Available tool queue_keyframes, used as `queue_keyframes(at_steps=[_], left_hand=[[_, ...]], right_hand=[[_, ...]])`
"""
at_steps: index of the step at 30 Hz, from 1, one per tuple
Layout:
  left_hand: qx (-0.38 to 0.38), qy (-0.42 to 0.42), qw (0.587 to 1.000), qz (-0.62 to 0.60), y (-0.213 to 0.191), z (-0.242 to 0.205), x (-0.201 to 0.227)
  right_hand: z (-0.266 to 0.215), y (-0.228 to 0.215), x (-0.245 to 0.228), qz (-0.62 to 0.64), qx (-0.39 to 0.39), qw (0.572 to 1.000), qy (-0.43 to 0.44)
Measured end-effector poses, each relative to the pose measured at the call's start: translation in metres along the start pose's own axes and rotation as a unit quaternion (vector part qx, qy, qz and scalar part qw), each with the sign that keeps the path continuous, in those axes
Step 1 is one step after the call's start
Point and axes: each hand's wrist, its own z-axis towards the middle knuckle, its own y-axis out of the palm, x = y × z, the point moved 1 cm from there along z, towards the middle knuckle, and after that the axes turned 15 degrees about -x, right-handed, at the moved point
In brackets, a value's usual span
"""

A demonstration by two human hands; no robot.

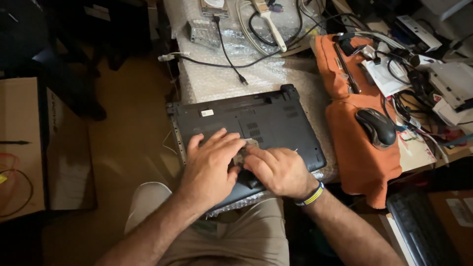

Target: Unscrewing and removing the back panel and internal components of a laptop for repair or maintenance

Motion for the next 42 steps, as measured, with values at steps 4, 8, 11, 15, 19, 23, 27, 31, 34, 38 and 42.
queue_keyframes(at_steps=[4,8,11,15,19,23,27,31,34,38,42], left_hand=[[-0.039,-0.023,0.999,-0.013,-0.01,0.0,0.006],[-0.055,-0.045,0.997,-0.027,-0.015,0.003,0.01],[-0.033,-0.045,0.998,-0.025,-0.008,0.003,0.006],[0.027,-0.035,0.999,0.004,-0.006,0.0,0.006],[0.034,-0.017,0.999,-0.002,-0.005,-0.003,0.004],[0.01,-0.017,1.0,-0.006,-0.011,-0.004,0.007],[0.009,0.019,0.999,0.034,-0.016,-0.005,0.009],[0.01,0.029,0.999,0.044,-0.019,-0.006,0.012],[0.015,0.031,0.999,0.04,-0.021,-0.006,0.013],[0.022,0.041,0.998,0.03,-0.022,-0.006,0.013],[0.022,0.037,0.999,0.026,-0.02,-0.004,0.012]], right_hand=[[-0.002,0.003,0.013,0.07,0.006,0.997,0.021],[0.0,0.01,0.029,0.131,0.019,0.99,0.055],[0.006,0.007,0.044,0.184,-0.041,0.976,0.109],[0.017,0.005,0.062,0.263,-0.109,0.949,0.139],[0.032,0.001,0.07,0.295,-0.158,0.927,0.172],[0.039,0.014,0.086,0.338,-0.182,0.903,0.193],[0.043,0.027,0.095,0.345,-0.175,0.905,0.177],[0.041,0.038,0.095,0.314,-0.169,0.926,0.126],[0.035,0.051,0.091,0.276,-0.178,0.932,0.155],[0.031,0.056,0.081,0.269,-0.172,0.93,0.181],[0.024,0.062,0.077,0.181,-0.154,0.959,0.156]])
